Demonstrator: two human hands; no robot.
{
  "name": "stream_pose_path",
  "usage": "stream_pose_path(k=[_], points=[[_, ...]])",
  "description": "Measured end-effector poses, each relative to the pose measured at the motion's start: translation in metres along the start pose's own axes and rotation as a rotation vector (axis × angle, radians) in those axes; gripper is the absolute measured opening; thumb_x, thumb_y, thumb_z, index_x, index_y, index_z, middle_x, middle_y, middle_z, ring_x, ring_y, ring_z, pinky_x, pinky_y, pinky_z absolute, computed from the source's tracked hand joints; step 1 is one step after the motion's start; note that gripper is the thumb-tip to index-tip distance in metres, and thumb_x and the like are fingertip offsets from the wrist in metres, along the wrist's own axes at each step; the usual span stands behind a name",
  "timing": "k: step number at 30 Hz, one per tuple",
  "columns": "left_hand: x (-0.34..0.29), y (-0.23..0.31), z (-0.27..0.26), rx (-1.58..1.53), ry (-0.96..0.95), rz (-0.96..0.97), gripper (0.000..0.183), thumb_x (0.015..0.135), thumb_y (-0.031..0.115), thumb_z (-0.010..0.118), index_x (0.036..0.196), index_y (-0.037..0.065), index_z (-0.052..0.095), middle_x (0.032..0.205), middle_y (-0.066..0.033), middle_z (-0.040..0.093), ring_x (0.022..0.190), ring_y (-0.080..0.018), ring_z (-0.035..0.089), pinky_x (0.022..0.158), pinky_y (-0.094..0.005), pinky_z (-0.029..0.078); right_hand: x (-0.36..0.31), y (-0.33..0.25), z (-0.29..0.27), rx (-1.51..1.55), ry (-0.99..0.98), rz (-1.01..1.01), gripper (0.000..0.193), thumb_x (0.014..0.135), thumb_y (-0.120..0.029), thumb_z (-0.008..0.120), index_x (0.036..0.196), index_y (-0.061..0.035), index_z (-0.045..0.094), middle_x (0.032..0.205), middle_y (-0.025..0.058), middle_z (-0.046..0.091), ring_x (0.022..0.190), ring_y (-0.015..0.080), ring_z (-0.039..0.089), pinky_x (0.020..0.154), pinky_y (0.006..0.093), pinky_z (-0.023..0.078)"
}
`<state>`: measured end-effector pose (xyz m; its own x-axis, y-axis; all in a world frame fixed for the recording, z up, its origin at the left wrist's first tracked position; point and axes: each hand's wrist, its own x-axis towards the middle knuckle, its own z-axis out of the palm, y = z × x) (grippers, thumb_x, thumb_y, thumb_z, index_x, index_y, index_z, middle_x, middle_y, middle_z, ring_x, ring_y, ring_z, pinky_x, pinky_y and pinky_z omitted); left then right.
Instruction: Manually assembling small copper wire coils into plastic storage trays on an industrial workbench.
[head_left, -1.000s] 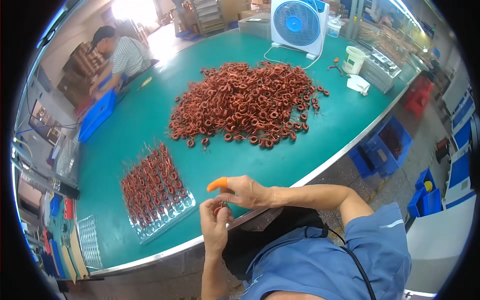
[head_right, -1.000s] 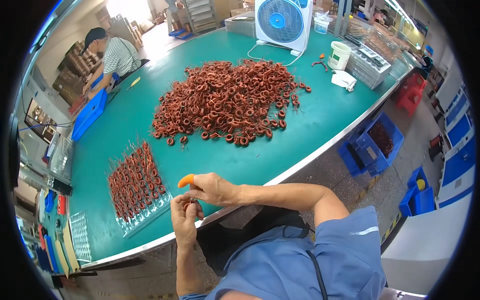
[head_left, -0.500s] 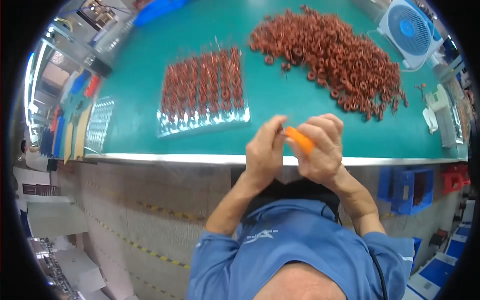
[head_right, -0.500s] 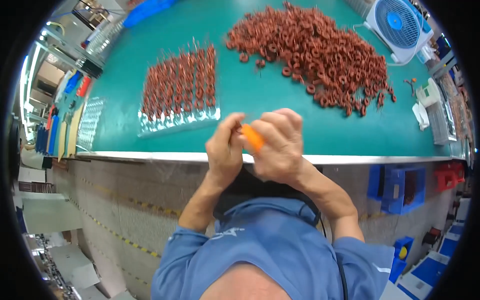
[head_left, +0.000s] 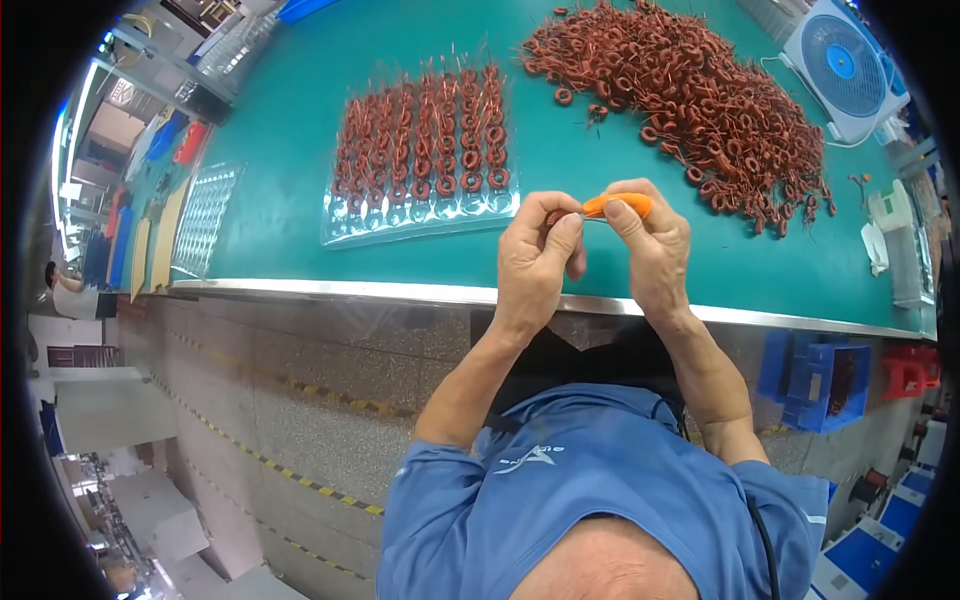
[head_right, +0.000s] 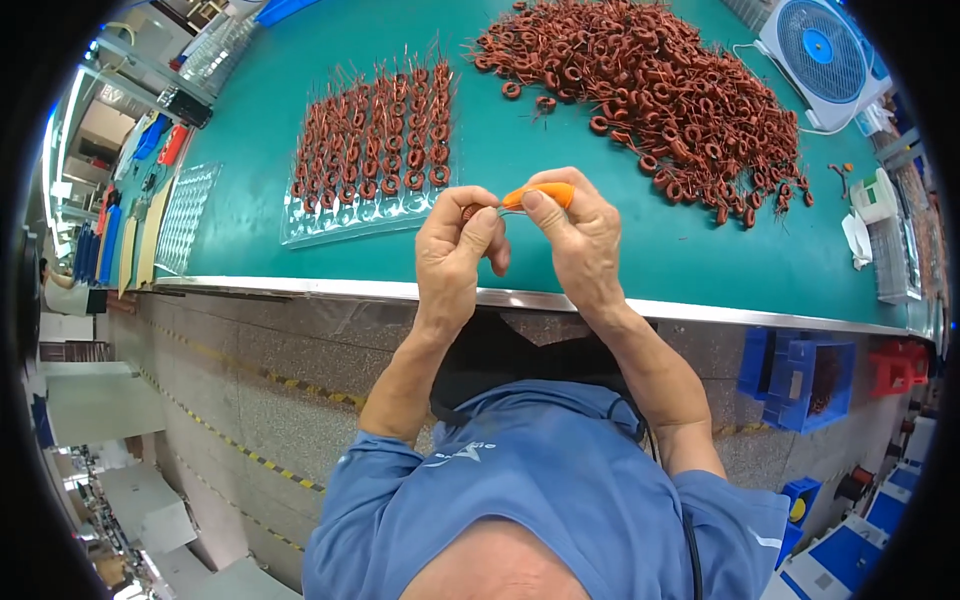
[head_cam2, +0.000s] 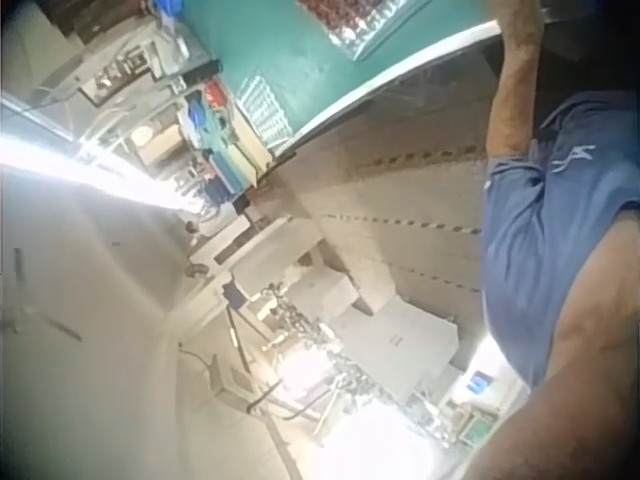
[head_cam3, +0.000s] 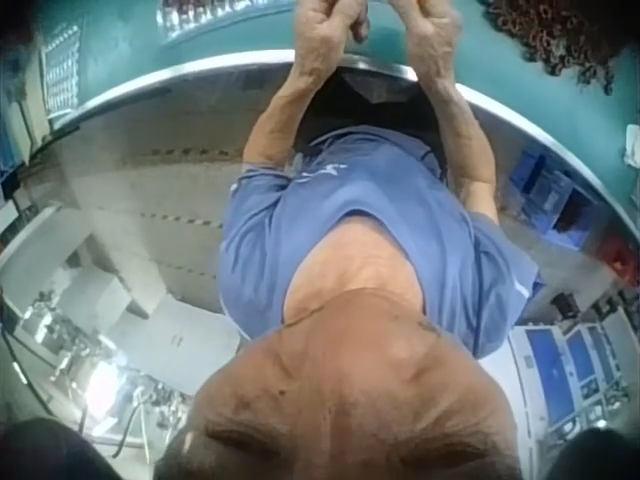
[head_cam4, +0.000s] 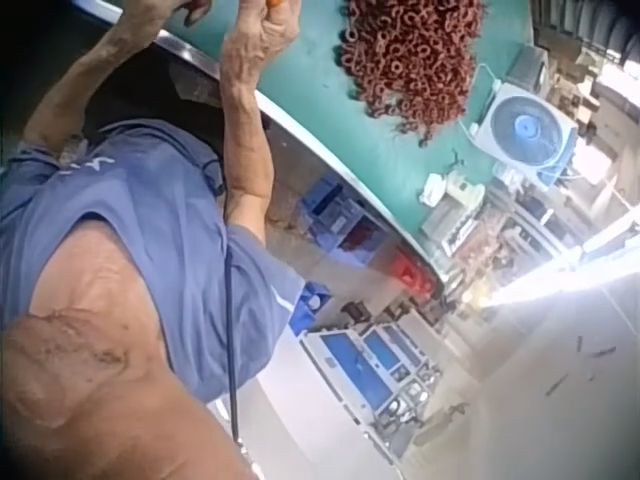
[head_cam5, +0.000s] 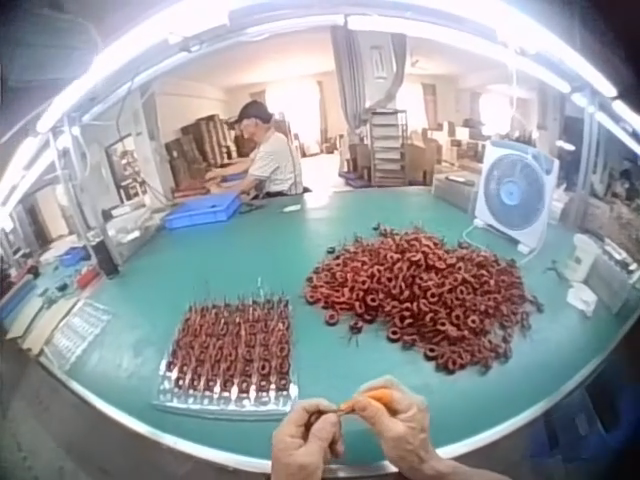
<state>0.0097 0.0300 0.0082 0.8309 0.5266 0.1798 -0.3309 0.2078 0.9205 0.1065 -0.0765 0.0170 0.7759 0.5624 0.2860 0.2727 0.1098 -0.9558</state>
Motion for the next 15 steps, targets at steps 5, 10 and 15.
stream_pose_path(k=[5,10,15], points=[[-0.004,0.004,-0.003,-0.034,0.012,-0.028,0.01,0.099,0.01,0.05,0.106,0.003,0.053,0.07,-0.0009,0.051,0.057,-0.008,0.05,0.051,-0.0225,0.041,-0.004,0.001,0.002,-0.394,0.063,-0.584,0.008,0.08,-0.001,0.072,0.087,0.0011,0.069,0.096,0.0068,0.063,0.089,0.0246,0.057,0.073,0.0335,0.048],[-0.002,0.012,-0.003,0.301,-0.003,0.065,0.012,0.1,0.009,0.05,0.109,0.002,0.051,0.074,-0.0018,0.051,0.061,-0.0083,0.049,0.055,-0.0224,0.042,0.008,-0.011,-0.004,-0.519,0.05,-0.791,0.011,0.079,-0.003,0.073,0.087,0.001,0.068,0.095,0.0077,0.063,0.087,0.0257,0.057,0.07,0.0326,0.048],[0.001,0.013,-0.009,0.134,-0.053,0.1,0.013,0.1,0.01,0.049,0.111,0.003,0.051,0.072,-0.0014,0.051,0.061,-0.0085,0.051,0.056,-0.0227,0.043,0.015,0.0,0.005,0.077,-0.04,-0.076,0.013,0.09,-0.012,0.066,0.093,-0.0005,0.07,0.091,0.0049,0.063,0.084,0.0145,0.058,0.071,0.0265,0.046]])
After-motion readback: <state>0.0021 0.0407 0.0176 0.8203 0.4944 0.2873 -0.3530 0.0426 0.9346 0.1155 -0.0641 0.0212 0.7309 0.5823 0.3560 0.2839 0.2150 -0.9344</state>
